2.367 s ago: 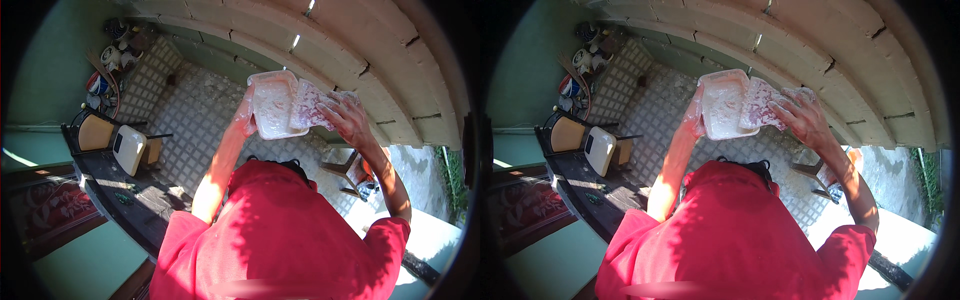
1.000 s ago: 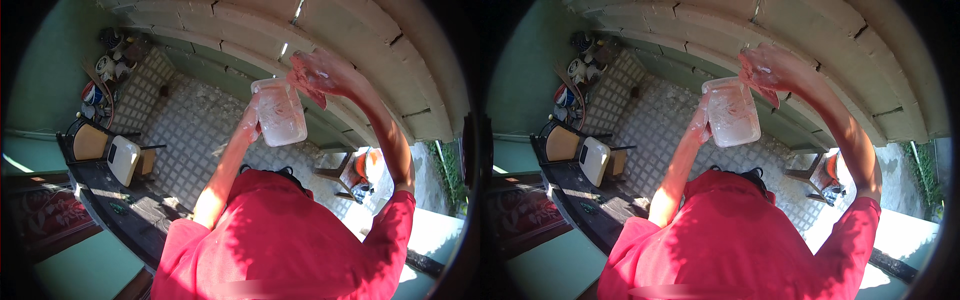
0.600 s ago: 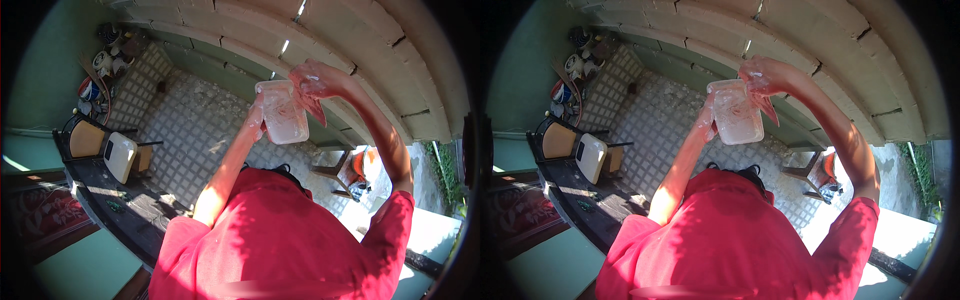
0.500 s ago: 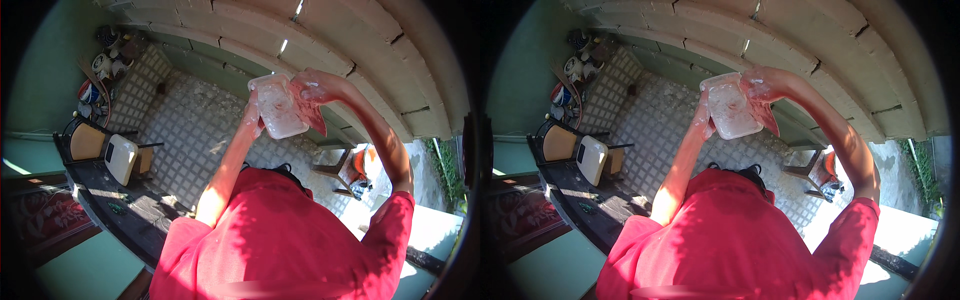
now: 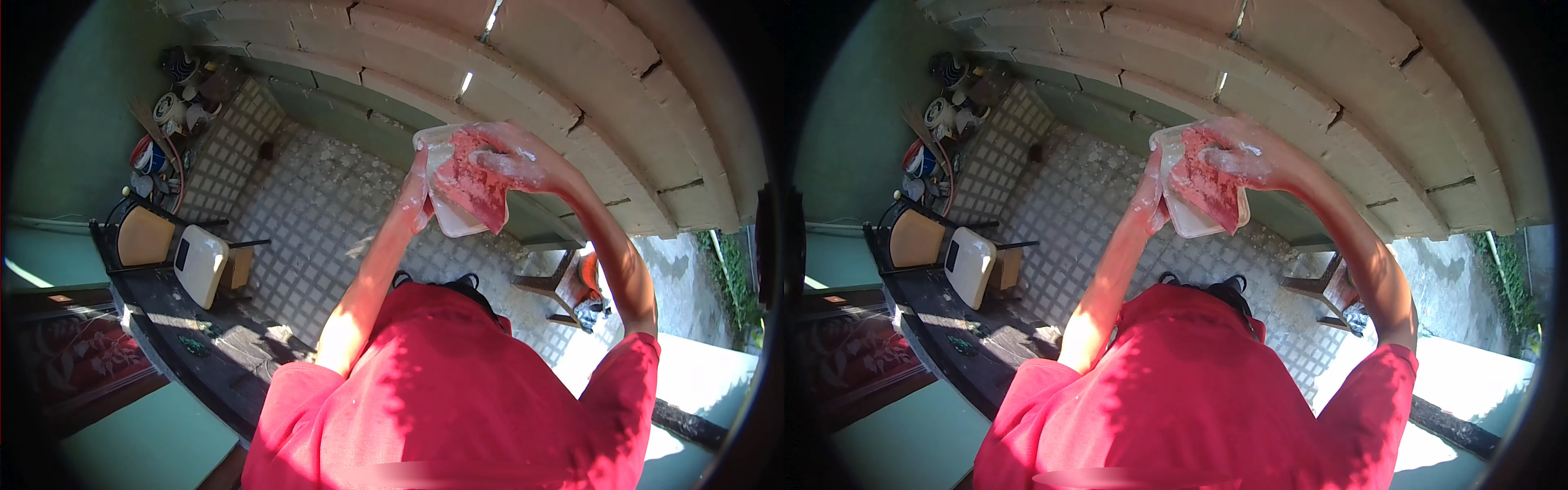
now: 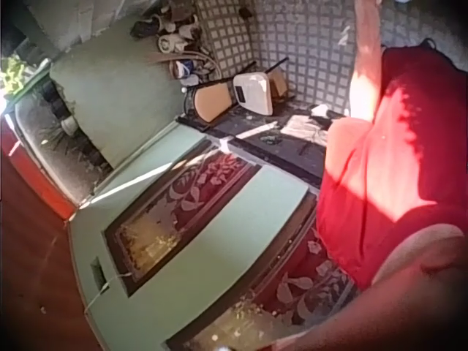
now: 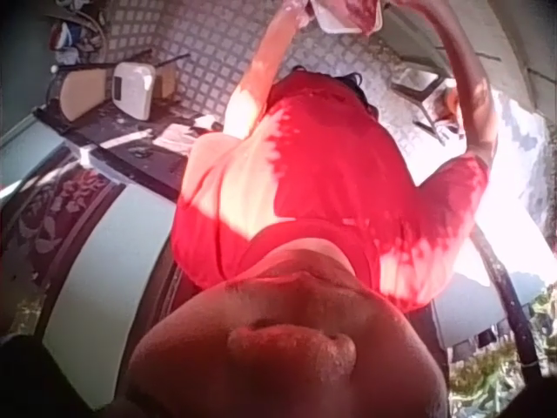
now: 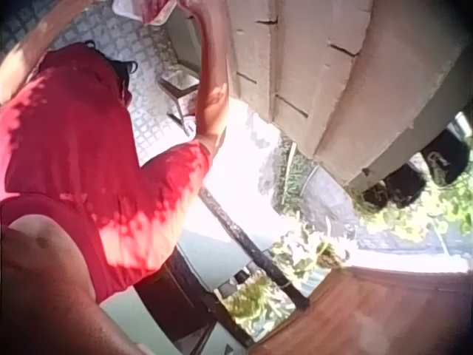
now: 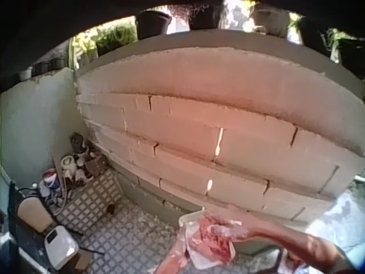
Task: Applying and smoothing plaster or filler on a brick wall surface.
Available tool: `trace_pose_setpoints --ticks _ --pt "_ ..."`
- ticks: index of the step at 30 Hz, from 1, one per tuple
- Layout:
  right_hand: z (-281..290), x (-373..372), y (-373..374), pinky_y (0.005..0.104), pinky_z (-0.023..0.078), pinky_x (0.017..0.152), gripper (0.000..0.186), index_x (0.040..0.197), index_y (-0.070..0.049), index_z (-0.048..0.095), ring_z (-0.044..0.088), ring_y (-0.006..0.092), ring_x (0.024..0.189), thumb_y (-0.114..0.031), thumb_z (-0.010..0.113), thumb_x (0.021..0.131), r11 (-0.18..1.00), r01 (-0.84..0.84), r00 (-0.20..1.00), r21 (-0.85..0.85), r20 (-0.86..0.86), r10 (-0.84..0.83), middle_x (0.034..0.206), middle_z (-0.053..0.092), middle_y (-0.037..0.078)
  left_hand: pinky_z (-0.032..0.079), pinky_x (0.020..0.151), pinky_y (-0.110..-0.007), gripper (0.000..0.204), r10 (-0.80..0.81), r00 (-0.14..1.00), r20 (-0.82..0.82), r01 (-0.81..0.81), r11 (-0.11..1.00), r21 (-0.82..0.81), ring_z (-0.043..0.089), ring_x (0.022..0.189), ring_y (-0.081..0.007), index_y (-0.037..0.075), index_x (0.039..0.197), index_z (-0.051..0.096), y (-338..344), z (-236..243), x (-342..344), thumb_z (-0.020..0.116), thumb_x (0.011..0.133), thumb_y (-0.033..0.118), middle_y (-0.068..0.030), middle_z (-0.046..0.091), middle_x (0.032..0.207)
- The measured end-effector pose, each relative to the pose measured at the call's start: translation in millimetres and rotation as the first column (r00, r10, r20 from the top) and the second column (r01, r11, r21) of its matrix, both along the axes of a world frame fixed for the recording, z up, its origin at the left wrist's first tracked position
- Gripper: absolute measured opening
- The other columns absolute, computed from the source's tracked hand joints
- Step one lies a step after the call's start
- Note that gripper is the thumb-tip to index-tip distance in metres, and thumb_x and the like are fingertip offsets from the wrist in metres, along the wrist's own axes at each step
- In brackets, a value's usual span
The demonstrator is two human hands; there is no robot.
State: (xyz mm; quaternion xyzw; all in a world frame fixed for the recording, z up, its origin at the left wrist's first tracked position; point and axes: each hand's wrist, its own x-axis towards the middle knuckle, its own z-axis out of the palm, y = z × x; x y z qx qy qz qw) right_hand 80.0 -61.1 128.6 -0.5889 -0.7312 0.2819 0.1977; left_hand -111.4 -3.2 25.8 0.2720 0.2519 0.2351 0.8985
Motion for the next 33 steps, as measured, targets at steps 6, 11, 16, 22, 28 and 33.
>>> trace_pose_setpoints --ticks 6,11,16,22,28,33 --pt "11.1 19.8 -8.6 0.0450 0.038 0.098 0.053 0.128 -0.004 0.052 0.050 0.0373 0.109 -0.039 0.053 0.088 1.000 0.025 0.980 0.012 0.198 -0.027 0.119 0.057 0.019 0.045 0.102 -0.040 0.084 -0.012 1.000 -0.001 0.012 1.000 0.011 0.052 0.123 -0.0248 0.007 0.143 0.035 3.8 -3.1 -6.3 0.039 0.089 0.071 -0.0118 0.049 0.138" --pt "-10.3 9.4 -10.4 0.0454 0.040 0.096 0.054 0.128 -0.003 0.051 0.050 0.0380 0.108 -0.038 0.053 0.086 0.999 -0.002 0.997 0.036 0.081 -0.001 0.119 0.058 0.020 0.045 0.101 -0.040 0.084 0.003 0.995 -0.104 -0.001 1.000 0.019 0.052 0.122 -0.0245 0.007 0.142 0.036 1.9 7.0 -2.6 0.039 0.089 0.071 -0.0124 0.051 0.136" --pt "-0.7 9.2 -10.4 0.0452 0.040 0.095 0.055 0.126 -0.002 0.051 0.050 0.0382 0.108 -0.041 0.054 0.087 0.982 0.057 0.988 0.183 0.133 -0.082 0.121 0.057 0.020 0.044 0.103 -0.040 0.085 -0.035 0.999 -0.021 0.035 0.999 0.026 0.051 0.124 -0.0250 0.007 0.144 0.034 2.4 -3.2 -8.5 0.039 0.088 0.072 -0.0124 0.048 0.139" --pt "-27.0 1.1 -9.5 0.0420 0.038 0.100 0.054 0.130 -0.005 0.050 0.049 0.0363 0.112 -0.040 0.051 0.090 0.982 0.003 0.996 0.187 0.082 -0.019 0.125 0.055 0.017 0.042 0.104 -0.041 0.086 -0.064 0.998 -0.015 0.064 0.997 0.036 0.049 0.126 -0.0252 0.007 0.144 0.034 4.5 -0.7 -4.3 0.038 0.088 0.073 -0.0127 0.046 0.141" --pt "-6.5 0.7 -8.9 0.0436 0.039 0.099 0.058 0.129 -0.005 0.051 0.049 0.0368 0.111 -0.043 0.054 0.086 0.992 0.103 0.991 0.074 0.072 -0.109 0.122 0.056 0.017 0.042 0.105 -0.041 0.089 -0.058 0.998 -0.013 0.059 0.994 0.087 0.049 0.127 -0.0256 0.007 0.144 0.034 3.9 -6.7 -2.9 0.039 0.086 0.074 -0.0129 0.046 0.141" --pt "-7.8 16.9 -1.7 0.0446 0.041 0.095 0.060 0.129 -0.004 0.052 0.051 0.0373 0.108 -0.042 0.055 0.083 0.997 0.029 0.997 0.068 0.069 -0.033 0.120 0.058 0.017 0.042 0.105 -0.041 0.089 -0.065 0.997 -0.041 0.069 0.995 0.078 0.050 0.126 -0.0256 0.007 0.144 0.034 3.0 6.9 -10.1 0.038 0.087 0.074 -0.0129 0.046 0.141"
